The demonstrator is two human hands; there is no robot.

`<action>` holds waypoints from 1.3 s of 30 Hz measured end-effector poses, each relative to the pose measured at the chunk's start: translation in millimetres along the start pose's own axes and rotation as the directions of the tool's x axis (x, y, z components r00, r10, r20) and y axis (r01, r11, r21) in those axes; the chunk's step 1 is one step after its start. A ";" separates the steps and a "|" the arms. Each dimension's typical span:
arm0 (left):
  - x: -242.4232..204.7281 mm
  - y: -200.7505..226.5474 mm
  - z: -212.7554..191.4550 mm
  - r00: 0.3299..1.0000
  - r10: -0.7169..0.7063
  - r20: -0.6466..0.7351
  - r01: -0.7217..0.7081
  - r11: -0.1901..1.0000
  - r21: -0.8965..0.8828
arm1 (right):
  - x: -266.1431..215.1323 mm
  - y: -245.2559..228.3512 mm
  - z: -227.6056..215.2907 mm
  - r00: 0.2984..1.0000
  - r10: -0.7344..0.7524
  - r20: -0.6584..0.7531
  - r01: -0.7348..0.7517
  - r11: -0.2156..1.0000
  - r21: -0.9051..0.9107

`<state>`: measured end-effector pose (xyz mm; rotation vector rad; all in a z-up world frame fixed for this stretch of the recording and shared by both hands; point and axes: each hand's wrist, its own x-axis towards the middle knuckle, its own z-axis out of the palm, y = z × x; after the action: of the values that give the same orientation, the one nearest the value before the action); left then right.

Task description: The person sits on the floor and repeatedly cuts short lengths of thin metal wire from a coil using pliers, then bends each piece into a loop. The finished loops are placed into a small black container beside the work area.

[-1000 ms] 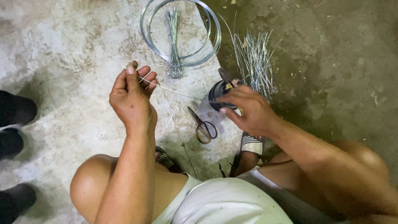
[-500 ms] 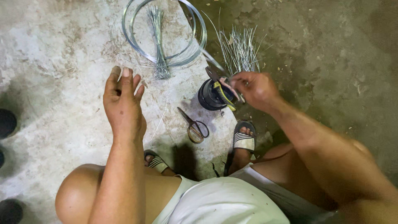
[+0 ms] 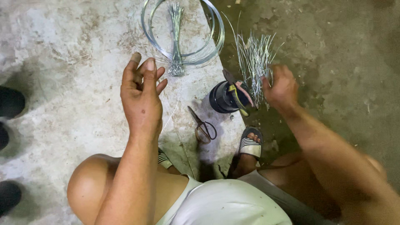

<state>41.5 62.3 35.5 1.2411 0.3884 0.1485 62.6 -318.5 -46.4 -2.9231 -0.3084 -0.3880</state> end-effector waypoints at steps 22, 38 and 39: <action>3.3 13.5 -12.9 0.999 0.011 0.040 -0.008 0.998 -0.068 | 6.0 -175.6 279.2 0.830 -0.110 0.546 -0.310 0.723 0.617; 13.1 33.9 -22.4 0.992 -0.121 0.024 0.121 0.992 -0.028 | -100.5 -258.9 187.0 0.475 -0.364 0.801 -0.310 0.783 0.539; 14.0 33.8 -23.9 0.991 -0.132 0.021 0.133 0.991 -0.032 | -87.9 -251.3 187.1 0.418 -0.349 0.839 -0.270 0.834 0.481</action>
<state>49.0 99.0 58.0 1.1791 0.4489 0.0297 -32.8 -54.9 -211.5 -2.1840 -0.5106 1.2083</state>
